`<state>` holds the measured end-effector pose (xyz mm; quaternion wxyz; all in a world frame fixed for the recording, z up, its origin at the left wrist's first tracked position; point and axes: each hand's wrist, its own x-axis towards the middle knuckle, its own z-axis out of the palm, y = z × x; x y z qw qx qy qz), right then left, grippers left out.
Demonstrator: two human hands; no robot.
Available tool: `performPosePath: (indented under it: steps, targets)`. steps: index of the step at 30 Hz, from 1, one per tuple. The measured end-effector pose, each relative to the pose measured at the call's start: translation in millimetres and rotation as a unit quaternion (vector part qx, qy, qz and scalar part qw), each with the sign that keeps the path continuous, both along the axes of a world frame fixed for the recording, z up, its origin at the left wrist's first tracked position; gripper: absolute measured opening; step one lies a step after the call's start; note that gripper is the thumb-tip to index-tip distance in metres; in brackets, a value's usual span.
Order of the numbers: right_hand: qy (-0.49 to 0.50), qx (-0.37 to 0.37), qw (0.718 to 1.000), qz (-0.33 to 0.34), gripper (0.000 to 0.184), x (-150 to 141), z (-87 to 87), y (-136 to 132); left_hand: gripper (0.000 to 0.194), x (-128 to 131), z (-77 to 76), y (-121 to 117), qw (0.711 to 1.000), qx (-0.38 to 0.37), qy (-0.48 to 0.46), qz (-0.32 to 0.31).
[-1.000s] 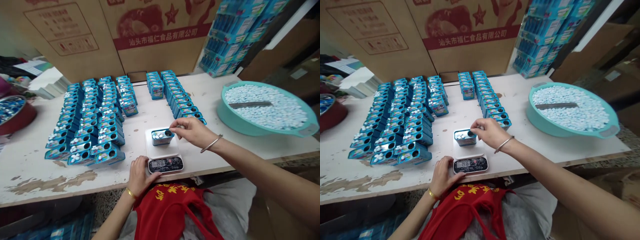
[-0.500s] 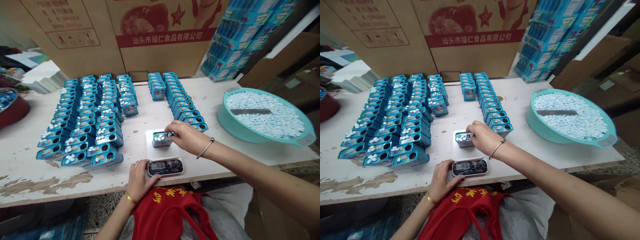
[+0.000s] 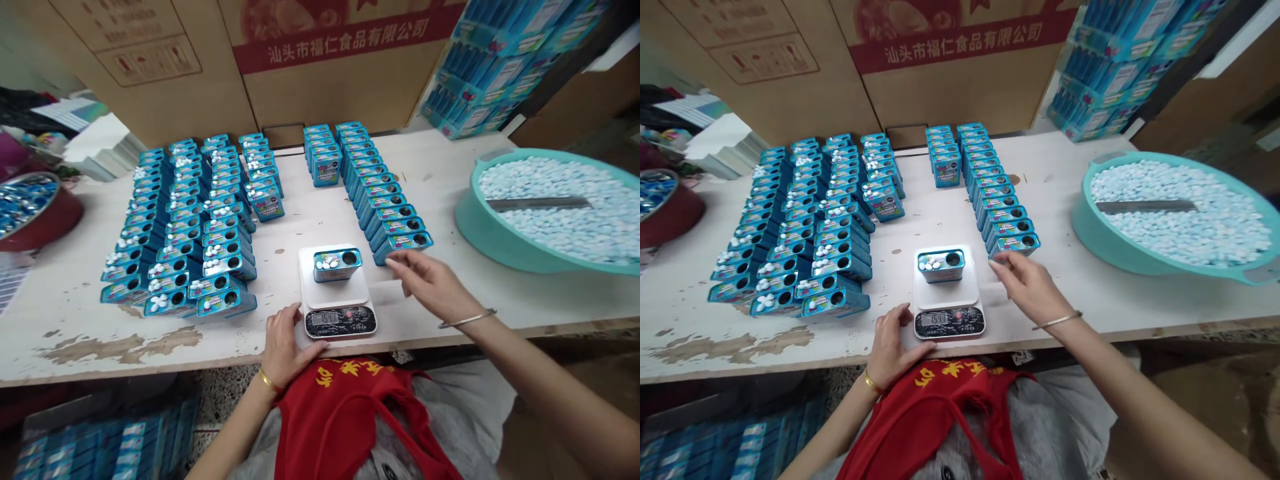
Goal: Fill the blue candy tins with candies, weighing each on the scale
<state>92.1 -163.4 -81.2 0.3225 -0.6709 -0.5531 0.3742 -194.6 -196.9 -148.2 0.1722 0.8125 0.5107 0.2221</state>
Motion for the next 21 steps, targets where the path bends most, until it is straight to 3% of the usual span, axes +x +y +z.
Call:
performPosePath:
  steps: [3,5,8,14,18,21]
  targets:
    - [0.098,-0.135,0.985,-0.032,0.054,-7,-35.9,-32,0.079,3,-1.7,0,1.0,0.01,0.019,0.001]
    - [0.165,-0.198,0.966,-0.019,0.056,-18,-47.0,-46,0.082,5,-1.7,2,1.0,0.008,0.029,0.0]
    - [0.208,-0.209,0.955,-0.013,0.056,-29,-49.2,-50,0.086,7,-1.6,6,0.999,-0.008,0.034,-0.004]
    - [0.21,-0.185,0.96,0.0,0.056,-26,-54.9,-24,0.09,14,-3.4,26,0.998,-0.03,0.046,0.013]
    - [0.176,-0.153,0.972,0.019,0.052,-18,-37.9,-11,0.088,16,12.4,48,0.997,0.01,0.079,0.019]
    - [0.051,-0.012,0.998,-0.023,0.044,11,-3.7,-10,0.085,20,38.2,65,0.992,0.11,0.049,0.031]
